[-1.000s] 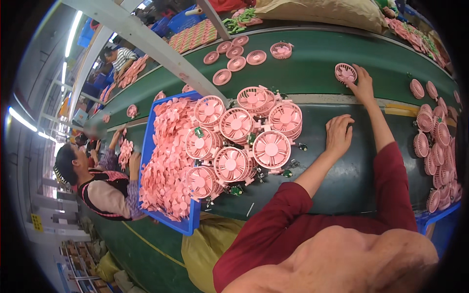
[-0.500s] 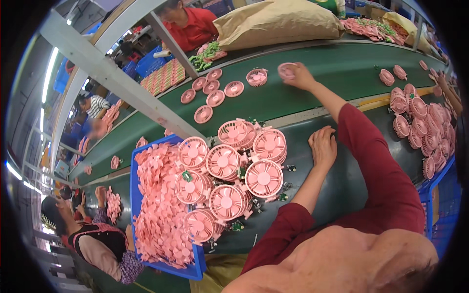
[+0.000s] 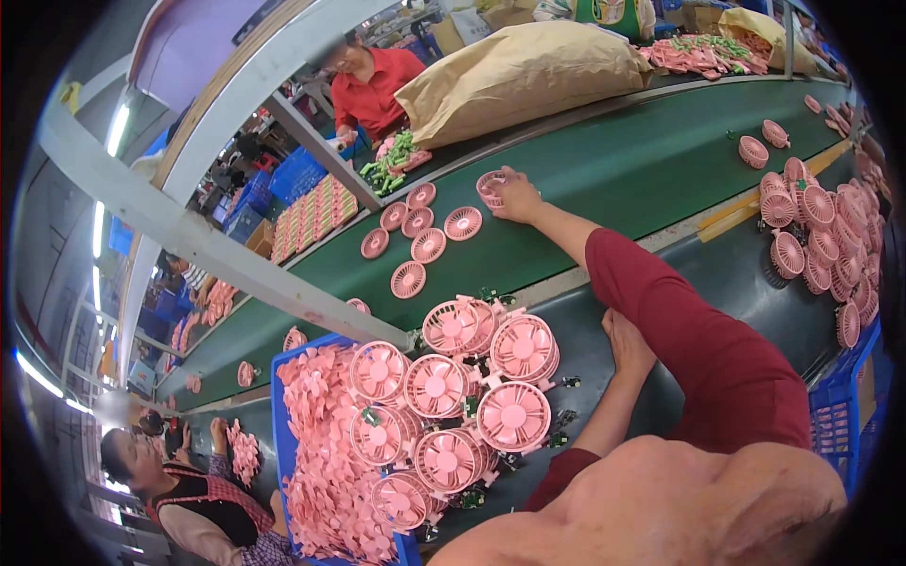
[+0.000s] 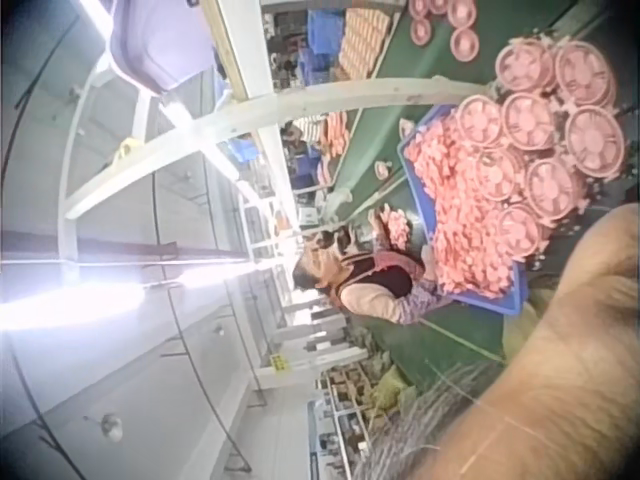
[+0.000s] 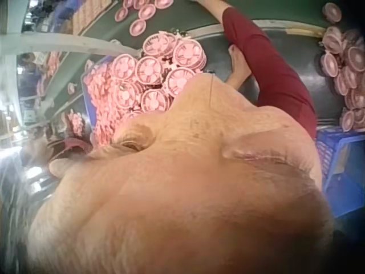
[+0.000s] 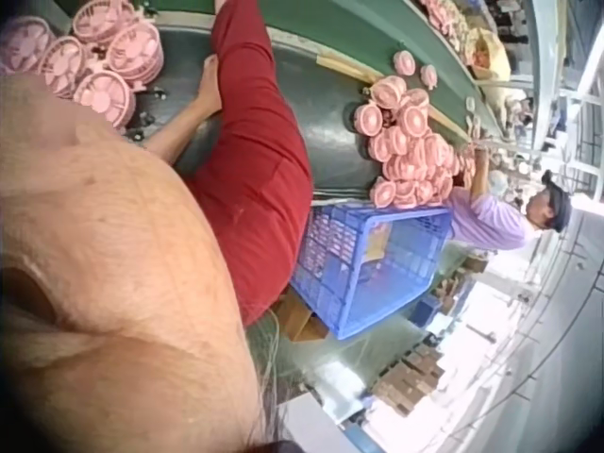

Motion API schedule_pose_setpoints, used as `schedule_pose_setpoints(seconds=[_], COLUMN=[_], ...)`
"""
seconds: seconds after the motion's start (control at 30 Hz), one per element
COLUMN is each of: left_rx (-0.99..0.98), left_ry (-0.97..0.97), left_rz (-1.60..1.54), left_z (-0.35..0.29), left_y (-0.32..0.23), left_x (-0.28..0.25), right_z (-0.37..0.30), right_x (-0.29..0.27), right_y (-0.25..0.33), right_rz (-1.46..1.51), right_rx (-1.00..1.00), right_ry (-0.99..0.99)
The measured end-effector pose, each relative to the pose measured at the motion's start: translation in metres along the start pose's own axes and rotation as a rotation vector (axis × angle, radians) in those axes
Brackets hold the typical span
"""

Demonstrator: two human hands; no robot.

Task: The person assembles small portable fans on a conveyor line by hand, taking covers and fan components, snapping the pieces together, and placing them on the work surface.

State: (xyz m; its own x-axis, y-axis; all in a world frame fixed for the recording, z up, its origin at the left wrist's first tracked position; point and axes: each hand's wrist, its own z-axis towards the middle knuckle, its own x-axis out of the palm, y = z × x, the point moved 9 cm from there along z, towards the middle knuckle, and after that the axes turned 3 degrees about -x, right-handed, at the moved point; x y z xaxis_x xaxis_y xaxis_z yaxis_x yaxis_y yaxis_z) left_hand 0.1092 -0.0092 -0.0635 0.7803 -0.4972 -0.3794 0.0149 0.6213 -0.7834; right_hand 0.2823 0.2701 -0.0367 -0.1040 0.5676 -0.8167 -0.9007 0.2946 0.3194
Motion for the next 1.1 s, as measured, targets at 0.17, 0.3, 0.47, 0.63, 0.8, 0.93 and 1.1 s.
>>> schedule_pose_setpoints(seconds=[0.17, 0.3, 0.47, 0.63, 0.8, 0.93, 1.1], left_rx=[-0.006, 0.064, 0.043, 0.082, 0.166, 0.181, 0.390], left_ry=[0.235, 0.093, 0.158, 0.179, 0.180, 0.210, 0.047], left_rz=[0.309, 0.171, 0.256, 0.221, 0.219, 0.083, 0.403], left_z=[0.006, 0.013, 0.012, 0.008, 0.007, 0.002, 0.018], left_y=[0.005, -0.022, -0.013, -0.009, -0.018, -0.042, -0.100], left_x=[0.020, 0.016, 0.019, 0.029, 0.024, 0.028, 0.002], right_z=[-0.017, -0.061, -0.145, -0.206, -0.190, -0.192, -0.191], right_x=[-0.026, -0.065, -0.119, -0.126, -0.122, -0.098, -0.095], right_y=[-0.002, -0.016, 0.049, 0.054, 0.014, -0.039, -0.046], right_rz=[0.203, 0.369, 0.527, 0.744, 0.865, 1.267, 1.319], right_rx=[-0.188, -0.236, -0.747, -0.602, -0.371, -0.027, -0.009], right_ry=[-0.013, 0.007, 0.249, 0.546, 0.216, 0.141, 0.129])
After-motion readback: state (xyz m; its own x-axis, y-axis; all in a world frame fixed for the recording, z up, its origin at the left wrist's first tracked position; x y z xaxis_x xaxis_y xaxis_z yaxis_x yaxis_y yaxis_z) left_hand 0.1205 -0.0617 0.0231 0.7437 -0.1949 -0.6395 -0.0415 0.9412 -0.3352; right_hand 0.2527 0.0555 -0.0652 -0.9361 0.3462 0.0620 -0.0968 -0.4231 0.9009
